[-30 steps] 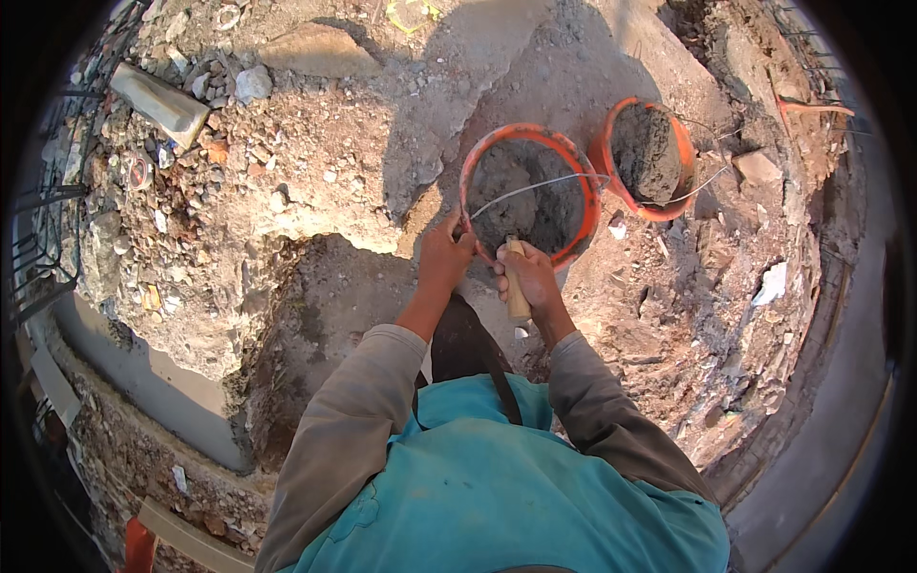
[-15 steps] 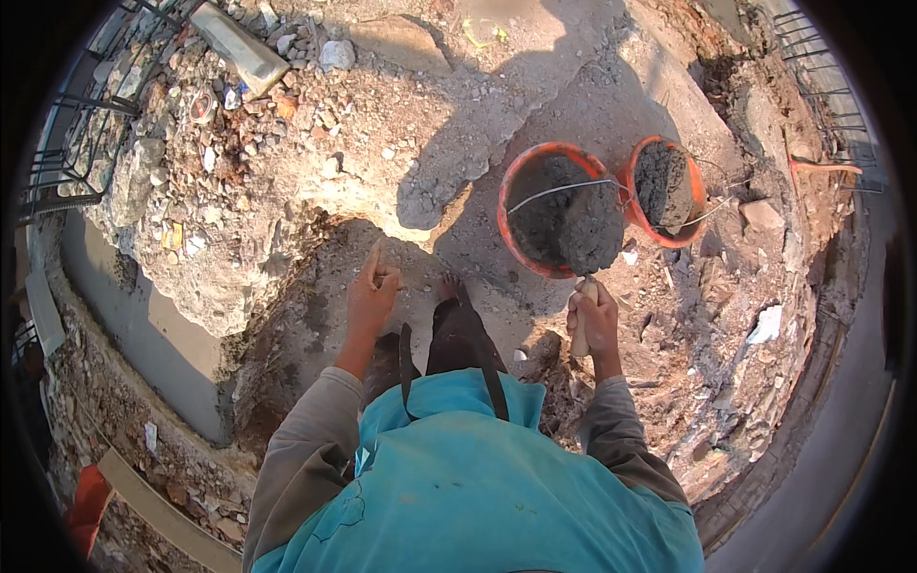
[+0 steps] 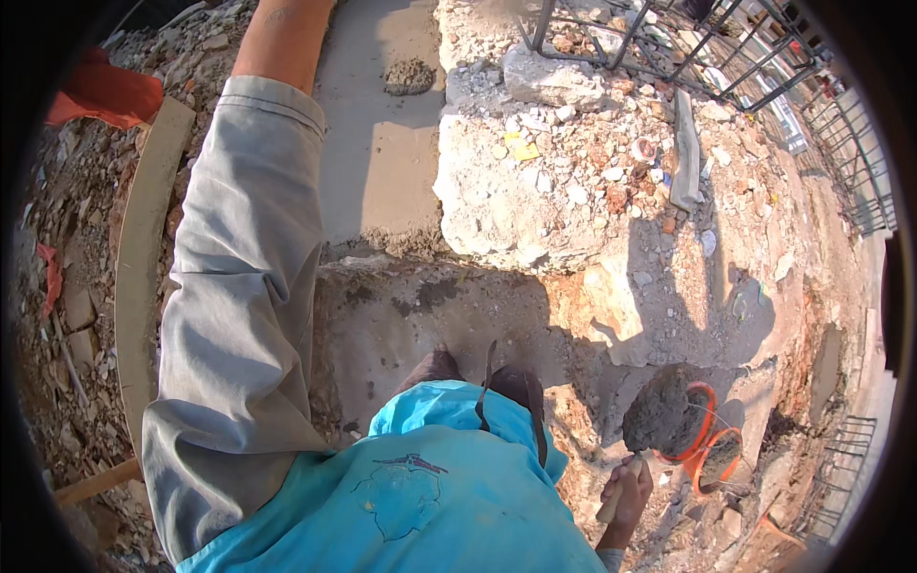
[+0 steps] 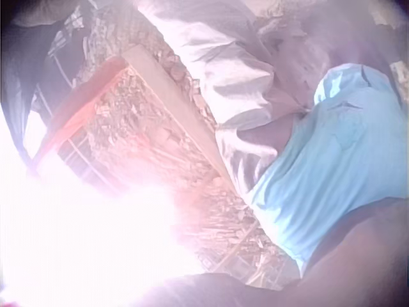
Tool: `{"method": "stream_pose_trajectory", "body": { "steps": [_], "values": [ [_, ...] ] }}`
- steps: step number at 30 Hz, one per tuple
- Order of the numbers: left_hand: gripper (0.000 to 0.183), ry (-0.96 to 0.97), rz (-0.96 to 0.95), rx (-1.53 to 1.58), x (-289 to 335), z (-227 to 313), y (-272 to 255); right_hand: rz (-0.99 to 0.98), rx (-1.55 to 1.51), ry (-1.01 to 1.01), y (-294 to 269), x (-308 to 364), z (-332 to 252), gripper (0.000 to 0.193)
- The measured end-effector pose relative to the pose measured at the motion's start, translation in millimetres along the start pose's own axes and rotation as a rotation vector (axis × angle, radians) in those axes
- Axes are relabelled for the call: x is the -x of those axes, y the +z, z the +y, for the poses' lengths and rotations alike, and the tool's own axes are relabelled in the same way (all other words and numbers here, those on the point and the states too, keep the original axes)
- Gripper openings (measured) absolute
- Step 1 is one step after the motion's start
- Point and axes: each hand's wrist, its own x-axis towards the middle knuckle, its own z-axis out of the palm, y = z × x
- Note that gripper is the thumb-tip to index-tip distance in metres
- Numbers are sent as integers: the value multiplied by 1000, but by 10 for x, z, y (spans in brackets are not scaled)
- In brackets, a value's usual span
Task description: The person levels wet cement in a trench using a trowel and then a wooden board to smooth the surface.
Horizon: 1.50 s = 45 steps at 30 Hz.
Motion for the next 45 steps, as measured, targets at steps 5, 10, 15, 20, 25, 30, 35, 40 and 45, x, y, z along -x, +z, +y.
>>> {"method": "stream_pose_trajectory", "body": {
  "steps": [5, 10, 15, 20, 25, 30, 35, 40, 45],
  "values": [
    [48, 152, 58, -497, -530, -84, -1448, -379, 134, -48, 1169, -589, -610, 16],
    [41, 145, 104, -1046, -359, 75, -3003, -766, 332, -86, 2850, -1396, -1433, 25],
    [45, 84, 60, -1655, -260, 163, -3922, -975, 493, -234, 5209, -2876, -2075, 17],
    [49, -11, -187, -2224, -127, 545, -4872, -888, 966, -533, 6405, -3666, -1259, 38],
    [61, -94, -364, -2628, 20, 865, -5662, -840, 1310, -668, 6321, -3916, -921, 58],
    [72, -142, -348, -2902, 24, 862, -6295, -782, 1405, -858, 6894, -4092, -1219, 57],
    [73, 21, -341, -2895, -140, 630, -6706, -750, 1465, -1145, 7542, -4599, -1401, 54],
    [76, 139, -387, -2770, -140, 439, -6840, -709, 1542, -1087, 8130, -5069, -1305, 51],
    [76, -17, -391, -2737, -71, 585, -7080, -579, 1456, -1078, 8560, -5441, -1210, 54]
  ]
}}
